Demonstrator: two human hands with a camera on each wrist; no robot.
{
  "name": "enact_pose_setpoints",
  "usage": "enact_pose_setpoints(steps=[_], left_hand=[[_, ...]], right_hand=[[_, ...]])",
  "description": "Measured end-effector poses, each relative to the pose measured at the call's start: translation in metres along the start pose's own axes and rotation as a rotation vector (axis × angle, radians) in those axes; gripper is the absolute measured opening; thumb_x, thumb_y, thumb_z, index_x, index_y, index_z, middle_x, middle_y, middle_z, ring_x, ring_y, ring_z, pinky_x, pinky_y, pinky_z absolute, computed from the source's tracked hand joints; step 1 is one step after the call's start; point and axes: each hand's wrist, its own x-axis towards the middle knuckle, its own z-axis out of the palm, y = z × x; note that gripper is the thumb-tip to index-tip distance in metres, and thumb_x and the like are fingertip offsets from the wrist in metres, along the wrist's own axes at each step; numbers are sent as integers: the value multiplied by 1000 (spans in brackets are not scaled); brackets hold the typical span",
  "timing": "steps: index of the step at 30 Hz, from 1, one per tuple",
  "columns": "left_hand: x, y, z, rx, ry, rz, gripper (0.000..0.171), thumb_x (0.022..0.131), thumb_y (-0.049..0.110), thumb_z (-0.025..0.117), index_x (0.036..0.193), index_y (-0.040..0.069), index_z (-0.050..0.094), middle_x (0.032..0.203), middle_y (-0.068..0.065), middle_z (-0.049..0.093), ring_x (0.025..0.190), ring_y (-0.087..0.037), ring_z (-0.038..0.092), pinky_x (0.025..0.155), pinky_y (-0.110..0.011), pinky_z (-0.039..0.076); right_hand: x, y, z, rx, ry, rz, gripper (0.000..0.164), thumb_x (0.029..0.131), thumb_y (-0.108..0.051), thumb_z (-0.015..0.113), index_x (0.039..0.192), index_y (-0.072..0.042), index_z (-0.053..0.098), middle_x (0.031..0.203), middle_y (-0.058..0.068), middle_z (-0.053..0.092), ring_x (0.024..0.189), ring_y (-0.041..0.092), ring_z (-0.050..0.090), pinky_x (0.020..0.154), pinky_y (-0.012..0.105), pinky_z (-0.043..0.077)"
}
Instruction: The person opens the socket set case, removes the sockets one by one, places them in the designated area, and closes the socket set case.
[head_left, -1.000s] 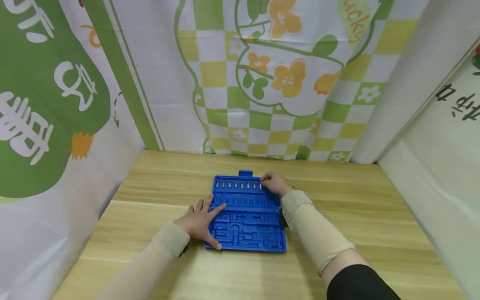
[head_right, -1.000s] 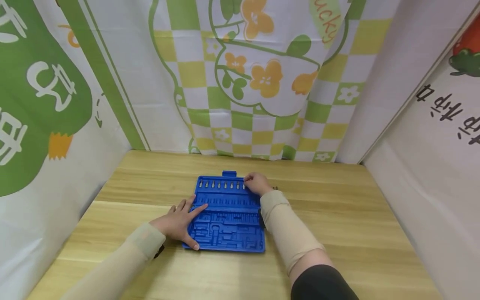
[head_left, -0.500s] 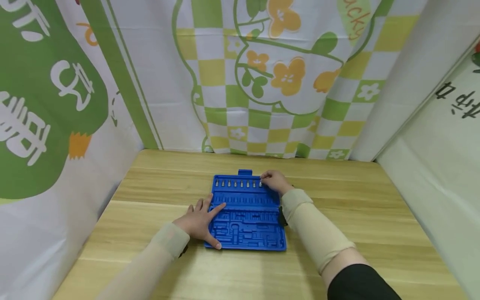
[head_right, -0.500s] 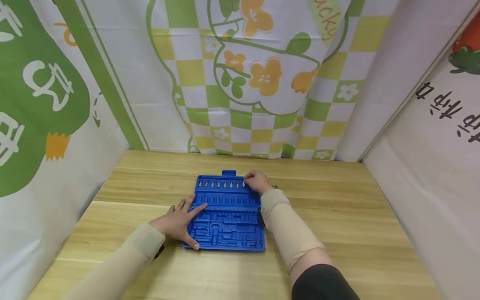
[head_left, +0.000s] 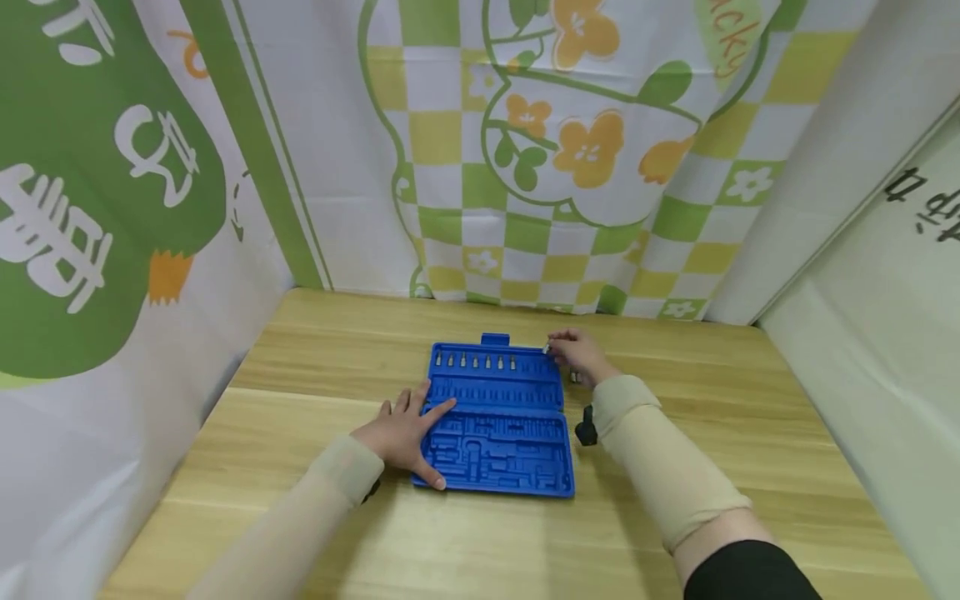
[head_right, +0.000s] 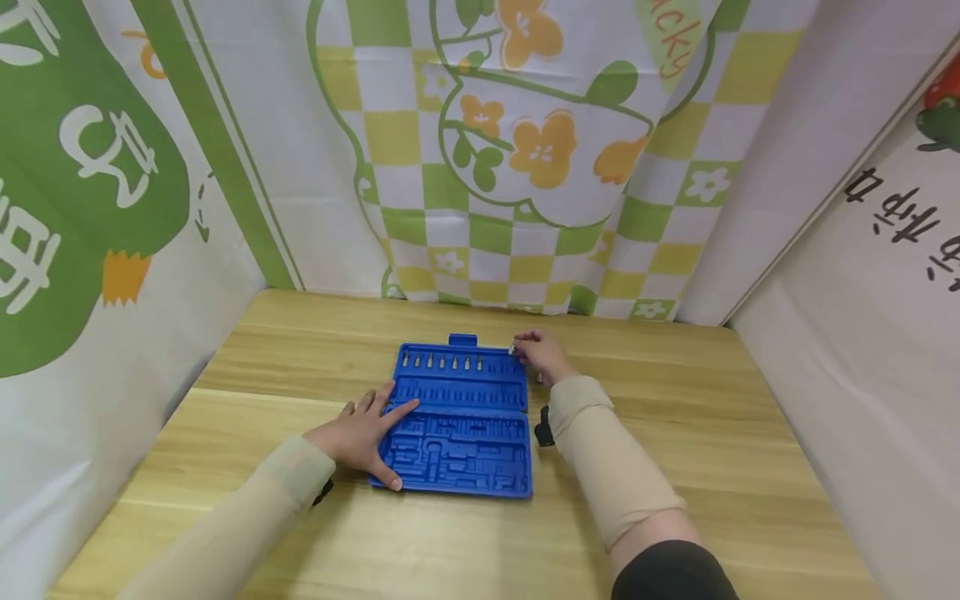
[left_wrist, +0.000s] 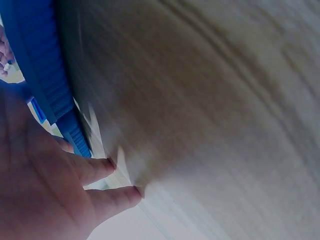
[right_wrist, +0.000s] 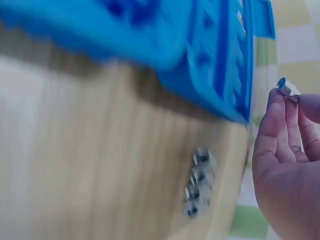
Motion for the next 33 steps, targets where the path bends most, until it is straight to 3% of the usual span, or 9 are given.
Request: enact_pose_setpoints(steps=[5, 11, 14, 20, 26, 33], left_hand=[[2, -1, 1, -13, 3, 3, 130, 65, 66, 90, 168, 29, 20, 170, -22, -9, 152, -54, 2, 117, -71, 11], [3, -2, -1, -5, -2, 6, 130, 65, 68, 89, 168, 29, 18, 170, -22, -10, 152, -54, 1, 117, -72, 10], [2, -3, -2, -5, -2, 6, 131, 65, 68, 89, 168, 28, 18, 170, -22, -11, 152, -55, 1, 117, -72, 10], [2, -5, -1, -23, -10, 10, 132, 65, 69, 89, 168, 28, 17, 170, -22, -12, 152, -55, -1, 117, -72, 9], [1, -7, -3, -13, -4, -3, 132, 65, 68, 89, 168, 28, 18, 170, -21, -12, 152, -54, -1, 117, -72, 8], [4, -7, 0, -24, -5, 12, 133, 65, 69, 89, 168, 27, 17, 170, -22, -13, 152, -54, -2, 117, -72, 7]], right_hand=[[-6, 4, -31, -79, -6, -13, 39, 108, -9, 51, 139, 15, 51, 128, 25, 61, 103, 18, 63, 97, 37, 52], [-15, 11, -61, -137, 35, -3, 42, 104, -5, 52, 139, 18, 48, 119, 24, 61, 88, 10, 64, 82, 28, 57], [-18, 15, -69, -228, 45, -2, 37, 104, -5, 52, 132, 19, 51, 118, 27, 61, 90, 17, 65, 80, 30, 57], [-28, 22, -74, -399, 24, 32, 30, 102, -5, 55, 122, 17, 58, 115, 29, 64, 94, 31, 65, 78, 34, 53], [-31, 25, -69, -385, -8, 55, 25, 102, -4, 53, 117, 15, 59, 111, 26, 64, 99, 35, 64, 82, 37, 54], [-29, 27, -66, -397, -3, 81, 21, 101, -2, 51, 112, 13, 60, 100, 20, 65, 87, 25, 62, 74, 33, 52]])
